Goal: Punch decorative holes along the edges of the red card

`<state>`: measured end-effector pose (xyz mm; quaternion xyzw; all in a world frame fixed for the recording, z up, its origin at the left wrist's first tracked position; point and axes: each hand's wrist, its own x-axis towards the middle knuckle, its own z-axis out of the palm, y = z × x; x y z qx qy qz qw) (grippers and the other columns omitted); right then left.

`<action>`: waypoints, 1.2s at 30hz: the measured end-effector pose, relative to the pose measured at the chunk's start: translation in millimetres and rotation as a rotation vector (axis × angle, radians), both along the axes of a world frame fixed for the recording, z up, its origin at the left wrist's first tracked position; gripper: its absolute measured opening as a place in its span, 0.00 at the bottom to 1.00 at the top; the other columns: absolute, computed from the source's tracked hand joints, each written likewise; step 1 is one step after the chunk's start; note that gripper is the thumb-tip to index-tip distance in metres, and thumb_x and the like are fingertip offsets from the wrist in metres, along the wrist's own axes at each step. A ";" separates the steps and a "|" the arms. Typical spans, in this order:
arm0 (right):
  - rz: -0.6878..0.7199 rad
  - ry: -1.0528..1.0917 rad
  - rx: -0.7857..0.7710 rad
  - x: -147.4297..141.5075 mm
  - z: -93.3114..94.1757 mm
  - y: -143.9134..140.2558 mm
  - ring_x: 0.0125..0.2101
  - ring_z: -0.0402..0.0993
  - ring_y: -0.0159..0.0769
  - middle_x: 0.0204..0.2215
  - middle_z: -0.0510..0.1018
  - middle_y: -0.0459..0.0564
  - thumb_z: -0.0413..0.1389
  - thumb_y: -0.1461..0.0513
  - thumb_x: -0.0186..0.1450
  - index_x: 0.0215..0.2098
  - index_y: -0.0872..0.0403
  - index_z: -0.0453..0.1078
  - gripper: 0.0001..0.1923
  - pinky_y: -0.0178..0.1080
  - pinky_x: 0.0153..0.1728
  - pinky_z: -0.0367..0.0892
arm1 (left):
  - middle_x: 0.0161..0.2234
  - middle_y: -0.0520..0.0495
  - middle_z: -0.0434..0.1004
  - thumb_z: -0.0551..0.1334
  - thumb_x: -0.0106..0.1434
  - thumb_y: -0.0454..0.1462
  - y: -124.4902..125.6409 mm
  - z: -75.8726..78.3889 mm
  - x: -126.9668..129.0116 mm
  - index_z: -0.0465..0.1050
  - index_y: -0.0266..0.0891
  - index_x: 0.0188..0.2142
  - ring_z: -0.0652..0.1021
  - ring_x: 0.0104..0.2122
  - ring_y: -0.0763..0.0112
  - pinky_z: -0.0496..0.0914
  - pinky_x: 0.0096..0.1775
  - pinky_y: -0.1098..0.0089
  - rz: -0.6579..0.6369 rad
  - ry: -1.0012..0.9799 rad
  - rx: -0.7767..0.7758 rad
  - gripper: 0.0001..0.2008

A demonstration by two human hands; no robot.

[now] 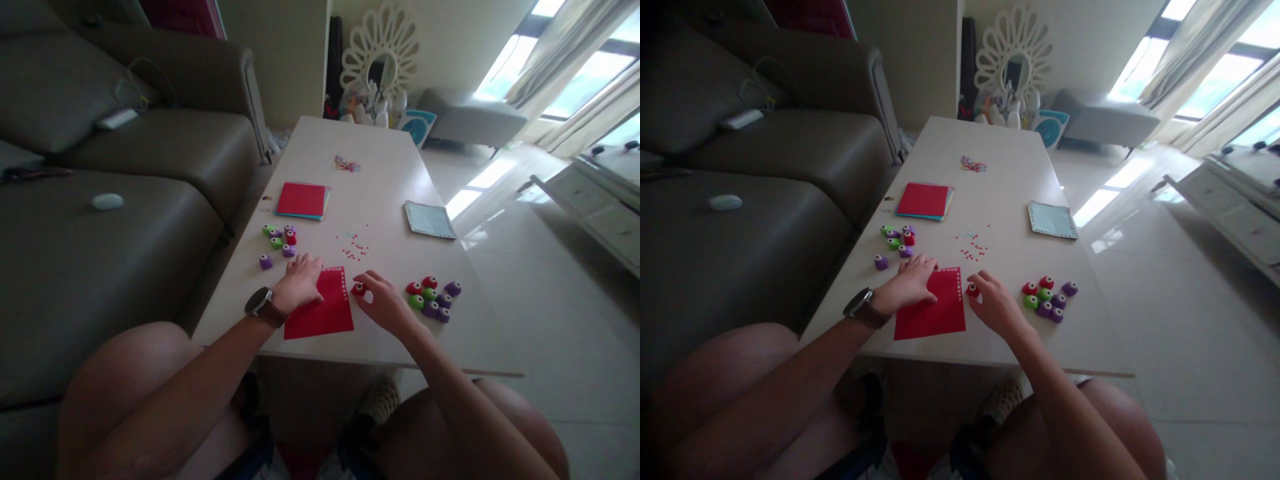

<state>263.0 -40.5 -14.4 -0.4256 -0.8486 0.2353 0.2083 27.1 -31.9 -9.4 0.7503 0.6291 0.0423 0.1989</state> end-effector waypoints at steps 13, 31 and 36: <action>-0.077 0.149 -0.018 -1.1 2.1 7.0 0.39 0.74 0.39 0.38 0.78 0.49 0.56 0.70 0.59 0.41 0.50 0.71 0.15 0.42 0.42 0.69 | 0.39 0.43 0.81 0.58 0.59 0.29 9.9 12.3 -6.5 0.71 0.42 0.40 0.78 0.43 0.53 0.65 0.47 0.57 -0.024 -0.282 -0.019 0.11; -0.085 0.157 0.020 -1.2 5.9 1.3 0.39 0.75 0.38 0.38 0.79 0.48 0.55 0.71 0.58 0.40 0.51 0.73 0.15 0.41 0.42 0.69 | 0.44 0.44 0.82 0.59 0.62 0.29 5.9 24.0 -6.1 0.71 0.41 0.46 0.79 0.45 0.57 0.66 0.50 0.58 0.010 -0.297 -0.041 0.13; -0.088 0.172 0.030 -0.3 6.9 0.3 0.38 0.74 0.37 0.38 0.79 0.48 0.56 0.72 0.58 0.39 0.51 0.72 0.14 0.40 0.41 0.68 | 0.45 0.45 0.82 0.59 0.62 0.29 5.3 24.8 -6.6 0.71 0.41 0.46 0.79 0.45 0.58 0.66 0.50 0.59 0.008 -0.283 -0.029 0.13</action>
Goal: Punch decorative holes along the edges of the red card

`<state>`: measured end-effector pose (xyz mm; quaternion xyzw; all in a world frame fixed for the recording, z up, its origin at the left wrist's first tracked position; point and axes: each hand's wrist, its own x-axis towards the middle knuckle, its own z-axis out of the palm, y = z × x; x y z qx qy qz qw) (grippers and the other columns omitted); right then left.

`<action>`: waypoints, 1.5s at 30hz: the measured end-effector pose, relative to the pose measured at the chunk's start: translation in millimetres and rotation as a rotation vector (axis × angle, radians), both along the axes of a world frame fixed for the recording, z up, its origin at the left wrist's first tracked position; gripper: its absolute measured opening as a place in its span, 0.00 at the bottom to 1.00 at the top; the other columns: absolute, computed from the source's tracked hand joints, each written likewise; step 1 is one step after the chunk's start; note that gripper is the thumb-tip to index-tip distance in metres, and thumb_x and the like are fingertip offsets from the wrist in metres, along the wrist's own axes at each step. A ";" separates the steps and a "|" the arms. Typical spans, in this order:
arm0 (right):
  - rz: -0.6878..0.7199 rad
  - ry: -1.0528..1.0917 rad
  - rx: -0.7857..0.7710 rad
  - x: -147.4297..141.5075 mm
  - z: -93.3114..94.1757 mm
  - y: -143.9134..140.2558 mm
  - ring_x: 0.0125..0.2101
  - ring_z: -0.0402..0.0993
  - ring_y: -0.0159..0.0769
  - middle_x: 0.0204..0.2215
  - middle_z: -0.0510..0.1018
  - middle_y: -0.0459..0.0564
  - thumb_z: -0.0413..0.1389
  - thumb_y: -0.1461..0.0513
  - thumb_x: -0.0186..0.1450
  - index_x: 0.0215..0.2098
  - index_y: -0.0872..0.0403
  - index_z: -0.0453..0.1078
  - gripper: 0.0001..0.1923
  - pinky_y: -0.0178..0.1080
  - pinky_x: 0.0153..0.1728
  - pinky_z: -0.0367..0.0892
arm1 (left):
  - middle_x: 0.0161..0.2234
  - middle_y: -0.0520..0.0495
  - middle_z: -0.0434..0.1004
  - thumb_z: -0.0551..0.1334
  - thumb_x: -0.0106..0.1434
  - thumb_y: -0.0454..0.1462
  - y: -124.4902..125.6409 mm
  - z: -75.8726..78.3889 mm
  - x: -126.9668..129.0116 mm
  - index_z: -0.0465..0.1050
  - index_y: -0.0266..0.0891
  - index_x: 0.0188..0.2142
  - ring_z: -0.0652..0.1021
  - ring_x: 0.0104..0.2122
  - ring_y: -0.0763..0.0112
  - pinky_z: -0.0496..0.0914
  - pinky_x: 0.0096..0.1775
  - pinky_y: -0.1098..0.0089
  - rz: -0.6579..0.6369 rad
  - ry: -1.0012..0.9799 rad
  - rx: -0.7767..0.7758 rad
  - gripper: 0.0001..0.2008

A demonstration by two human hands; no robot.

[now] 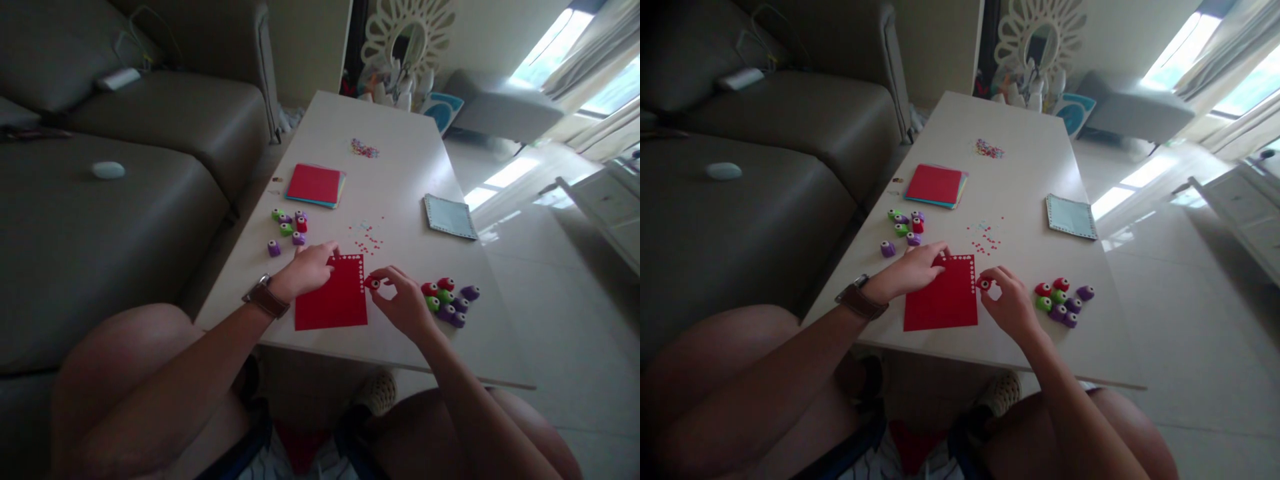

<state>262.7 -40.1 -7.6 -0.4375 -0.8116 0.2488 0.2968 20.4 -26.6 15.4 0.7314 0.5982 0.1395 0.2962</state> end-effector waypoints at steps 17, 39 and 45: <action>-0.012 0.002 0.007 -0.2 1.7 -1.3 0.38 0.75 0.37 0.37 0.79 0.48 0.56 0.72 0.59 0.39 0.51 0.73 0.14 0.40 0.41 0.68 | 0.45 0.45 0.81 0.60 0.62 0.30 0.4 -1.1 -0.4 0.71 0.42 0.47 0.79 0.44 0.60 0.67 0.50 0.60 -0.005 -0.013 0.006 0.14; 0.195 -0.098 -0.184 1.5 -0.6 -5.5 0.37 0.74 0.36 0.38 0.79 0.47 0.55 0.72 0.58 0.39 0.51 0.73 0.14 0.39 0.40 0.68 | 0.47 0.44 0.81 0.58 0.64 0.30 -0.2 -3.9 4.7 0.69 0.42 0.50 0.78 0.50 0.56 0.62 0.56 0.53 0.002 0.091 -0.065 0.15; 0.172 -0.067 -0.205 -0.4 4.8 -6.5 0.40 0.75 0.38 0.39 0.80 0.49 0.57 0.69 0.60 0.40 0.50 0.74 0.12 0.42 0.43 0.70 | 0.55 0.37 0.70 0.65 0.61 0.35 -6.1 -8.7 12.1 0.68 0.40 0.54 0.70 0.56 0.52 0.63 0.56 0.56 0.057 0.223 0.185 0.21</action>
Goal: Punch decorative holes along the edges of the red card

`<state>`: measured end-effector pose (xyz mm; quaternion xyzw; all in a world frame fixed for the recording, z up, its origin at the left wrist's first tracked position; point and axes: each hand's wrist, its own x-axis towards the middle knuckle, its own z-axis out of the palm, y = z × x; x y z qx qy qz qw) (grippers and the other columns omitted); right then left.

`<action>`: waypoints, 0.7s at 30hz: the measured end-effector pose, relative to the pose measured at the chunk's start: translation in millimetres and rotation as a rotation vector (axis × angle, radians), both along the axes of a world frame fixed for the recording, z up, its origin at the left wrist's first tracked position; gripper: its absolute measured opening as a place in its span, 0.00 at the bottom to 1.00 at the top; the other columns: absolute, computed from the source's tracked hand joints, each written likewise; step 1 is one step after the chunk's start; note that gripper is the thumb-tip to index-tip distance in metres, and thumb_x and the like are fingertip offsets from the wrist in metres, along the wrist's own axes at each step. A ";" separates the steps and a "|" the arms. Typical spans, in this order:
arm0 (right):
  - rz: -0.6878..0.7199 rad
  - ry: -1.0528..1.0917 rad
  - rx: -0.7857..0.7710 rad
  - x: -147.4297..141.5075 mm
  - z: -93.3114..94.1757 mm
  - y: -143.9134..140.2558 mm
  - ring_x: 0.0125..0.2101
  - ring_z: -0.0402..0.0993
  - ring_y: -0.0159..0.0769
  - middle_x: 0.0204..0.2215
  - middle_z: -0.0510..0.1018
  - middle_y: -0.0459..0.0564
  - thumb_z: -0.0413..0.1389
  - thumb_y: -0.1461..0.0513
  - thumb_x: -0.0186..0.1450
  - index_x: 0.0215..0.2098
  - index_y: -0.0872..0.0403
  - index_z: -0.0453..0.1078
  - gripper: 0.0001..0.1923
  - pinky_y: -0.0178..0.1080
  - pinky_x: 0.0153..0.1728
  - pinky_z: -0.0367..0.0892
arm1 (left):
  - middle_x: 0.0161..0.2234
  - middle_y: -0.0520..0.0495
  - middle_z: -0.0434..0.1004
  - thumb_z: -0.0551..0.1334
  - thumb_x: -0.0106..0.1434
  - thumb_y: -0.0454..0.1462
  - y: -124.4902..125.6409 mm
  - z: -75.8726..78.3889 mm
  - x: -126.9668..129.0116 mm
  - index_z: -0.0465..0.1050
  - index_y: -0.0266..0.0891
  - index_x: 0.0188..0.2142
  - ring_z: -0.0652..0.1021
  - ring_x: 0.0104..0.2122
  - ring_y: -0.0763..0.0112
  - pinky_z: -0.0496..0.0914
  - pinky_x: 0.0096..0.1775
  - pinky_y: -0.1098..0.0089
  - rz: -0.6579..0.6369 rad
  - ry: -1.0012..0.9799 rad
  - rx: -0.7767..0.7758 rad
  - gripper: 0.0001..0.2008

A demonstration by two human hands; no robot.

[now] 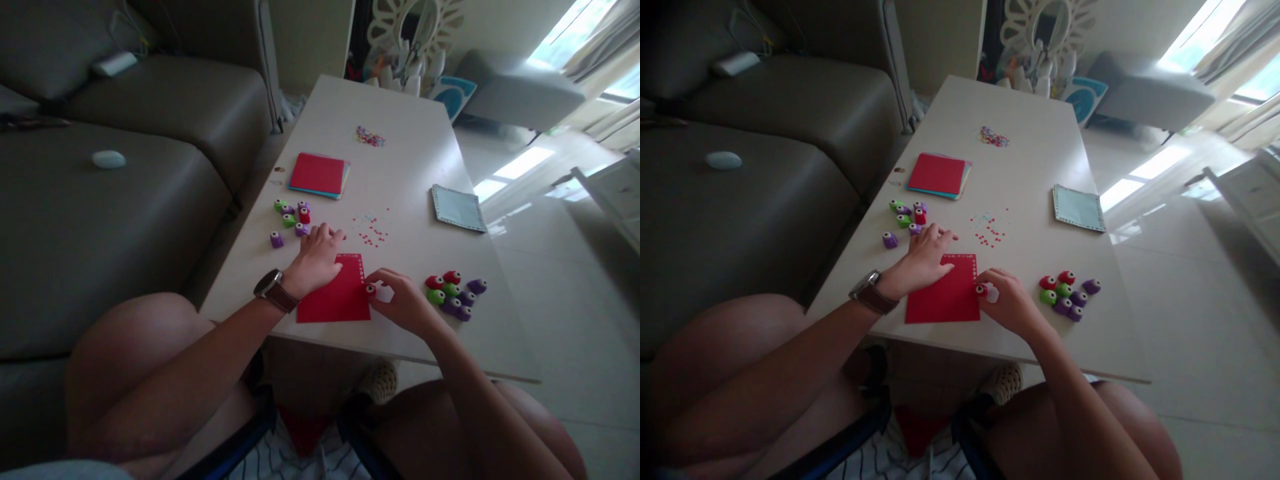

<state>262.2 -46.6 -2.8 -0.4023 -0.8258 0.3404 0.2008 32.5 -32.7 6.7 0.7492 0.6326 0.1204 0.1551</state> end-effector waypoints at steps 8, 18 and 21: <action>-0.124 0.001 -0.156 1.7 -5.1 5.1 0.31 0.74 0.35 0.33 0.78 0.49 0.59 0.58 0.66 0.37 0.53 0.76 0.07 0.38 0.31 0.68 | 0.36 0.45 0.80 0.68 0.61 0.45 -8.9 -11.6 10.4 0.73 0.40 0.36 0.78 0.36 0.62 0.69 0.38 0.65 -0.132 -0.142 -0.266 0.12; -0.070 0.001 -0.187 4.0 -1.7 6.4 0.31 0.75 0.35 0.33 0.79 0.49 0.58 0.59 0.66 0.36 0.53 0.77 0.07 0.39 0.32 0.70 | 0.37 0.45 0.80 0.69 0.58 0.45 -12.6 -12.8 14.8 0.74 0.41 0.38 0.78 0.38 0.59 0.69 0.40 0.63 -0.129 -0.095 -0.246 0.13; -0.081 0.006 -0.169 3.2 -1.9 5.7 0.31 0.75 0.35 0.33 0.79 0.49 0.59 0.59 0.66 0.36 0.52 0.77 0.07 0.39 0.32 0.70 | 0.37 0.44 0.80 0.70 0.58 0.45 -12.2 -14.4 15.2 0.73 0.41 0.38 0.78 0.38 0.59 0.69 0.39 0.63 -0.129 -0.099 -0.243 0.13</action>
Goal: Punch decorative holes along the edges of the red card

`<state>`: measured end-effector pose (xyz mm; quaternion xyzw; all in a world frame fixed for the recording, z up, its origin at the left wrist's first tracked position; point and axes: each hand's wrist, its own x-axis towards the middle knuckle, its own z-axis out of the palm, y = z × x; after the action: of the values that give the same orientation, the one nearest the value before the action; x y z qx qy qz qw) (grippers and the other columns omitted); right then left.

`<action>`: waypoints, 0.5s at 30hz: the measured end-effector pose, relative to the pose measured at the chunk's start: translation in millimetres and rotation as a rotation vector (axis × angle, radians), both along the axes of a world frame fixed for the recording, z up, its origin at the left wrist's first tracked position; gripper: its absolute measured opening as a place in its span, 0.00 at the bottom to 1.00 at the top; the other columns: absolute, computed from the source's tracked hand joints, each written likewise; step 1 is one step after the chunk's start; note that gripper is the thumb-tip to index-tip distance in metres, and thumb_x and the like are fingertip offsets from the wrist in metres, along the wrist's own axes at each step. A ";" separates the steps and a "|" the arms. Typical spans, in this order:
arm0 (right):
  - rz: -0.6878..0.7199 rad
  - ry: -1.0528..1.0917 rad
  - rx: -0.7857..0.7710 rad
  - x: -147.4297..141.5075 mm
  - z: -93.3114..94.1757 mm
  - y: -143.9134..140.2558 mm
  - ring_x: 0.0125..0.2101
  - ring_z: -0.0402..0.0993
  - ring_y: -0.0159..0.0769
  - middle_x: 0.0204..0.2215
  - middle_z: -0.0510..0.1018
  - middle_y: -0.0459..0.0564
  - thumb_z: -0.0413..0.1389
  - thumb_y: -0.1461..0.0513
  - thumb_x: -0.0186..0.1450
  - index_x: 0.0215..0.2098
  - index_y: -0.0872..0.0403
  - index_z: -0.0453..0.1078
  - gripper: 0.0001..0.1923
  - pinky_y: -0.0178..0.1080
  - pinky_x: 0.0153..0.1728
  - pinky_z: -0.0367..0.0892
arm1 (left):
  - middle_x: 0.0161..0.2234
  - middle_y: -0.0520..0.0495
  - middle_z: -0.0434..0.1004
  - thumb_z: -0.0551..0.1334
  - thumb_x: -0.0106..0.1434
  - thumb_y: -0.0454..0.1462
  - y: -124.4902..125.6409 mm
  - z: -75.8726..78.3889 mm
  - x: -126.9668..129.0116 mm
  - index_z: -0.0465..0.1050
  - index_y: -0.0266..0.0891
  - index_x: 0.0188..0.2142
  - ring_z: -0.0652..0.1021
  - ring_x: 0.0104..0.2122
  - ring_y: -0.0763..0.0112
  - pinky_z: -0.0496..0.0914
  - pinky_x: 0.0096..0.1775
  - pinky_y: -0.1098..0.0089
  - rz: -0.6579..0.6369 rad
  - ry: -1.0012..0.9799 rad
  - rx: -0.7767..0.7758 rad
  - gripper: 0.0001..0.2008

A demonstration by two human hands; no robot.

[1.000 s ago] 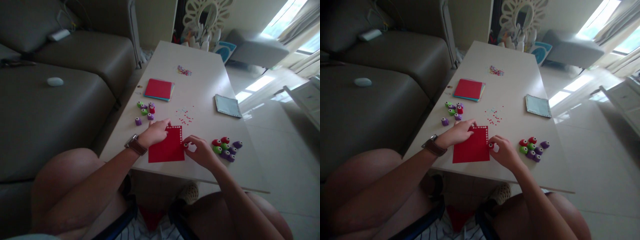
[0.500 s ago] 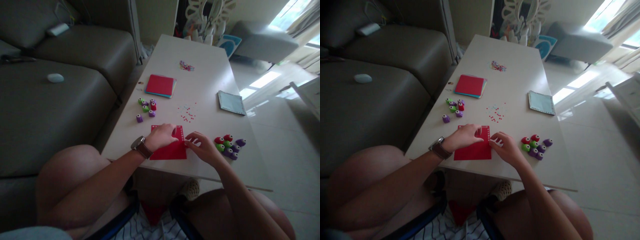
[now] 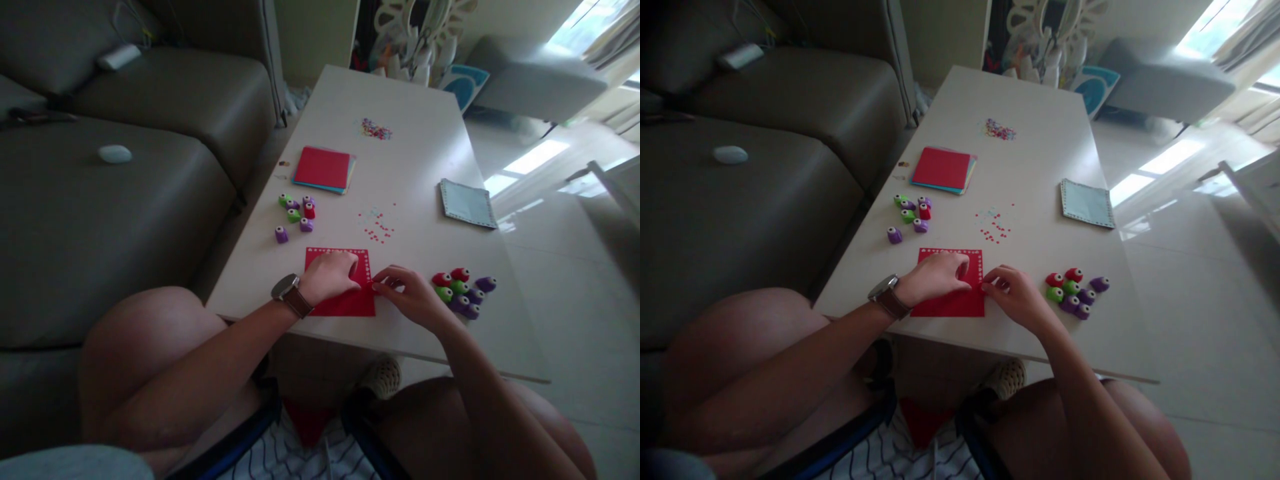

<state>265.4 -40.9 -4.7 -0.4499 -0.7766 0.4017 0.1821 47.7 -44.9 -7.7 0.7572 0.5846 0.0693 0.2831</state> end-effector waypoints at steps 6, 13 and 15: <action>-0.003 0.023 0.032 -2.8 -0.1 -1.2 0.32 0.75 0.35 0.33 0.79 0.49 0.59 0.60 0.66 0.37 0.52 0.77 0.06 0.39 0.33 0.70 | 0.37 0.44 0.80 0.69 0.58 0.45 0.8 -2.8 -0.1 0.73 0.42 0.37 0.78 0.38 0.59 0.69 0.39 0.63 -0.009 -0.023 0.008 0.13; 0.001 0.037 0.026 -3.4 -4.8 -0.4 0.33 0.75 0.35 0.34 0.80 0.49 0.59 0.61 0.65 0.37 0.52 0.78 0.05 0.39 0.35 0.69 | 0.35 0.46 0.79 0.69 0.57 0.50 4.4 -5.2 -1.9 0.73 0.41 0.36 0.78 0.35 0.61 0.67 0.36 0.65 -0.042 -0.045 0.004 0.17; -0.011 0.053 0.009 -4.1 -5.4 0.6 0.33 0.75 0.36 0.33 0.80 0.49 0.59 0.60 0.65 0.36 0.52 0.78 0.06 0.39 0.34 0.70 | 0.35 0.46 0.80 0.70 0.55 0.55 5.9 -6.4 -2.2 0.74 0.41 0.36 0.77 0.34 0.61 0.67 0.35 0.66 -0.038 -0.052 -0.017 0.21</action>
<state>261.3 -40.4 -10.1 -0.4424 -0.7710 0.4088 0.2068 45.5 -39.0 -14.1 0.7637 0.5632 0.0786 0.3056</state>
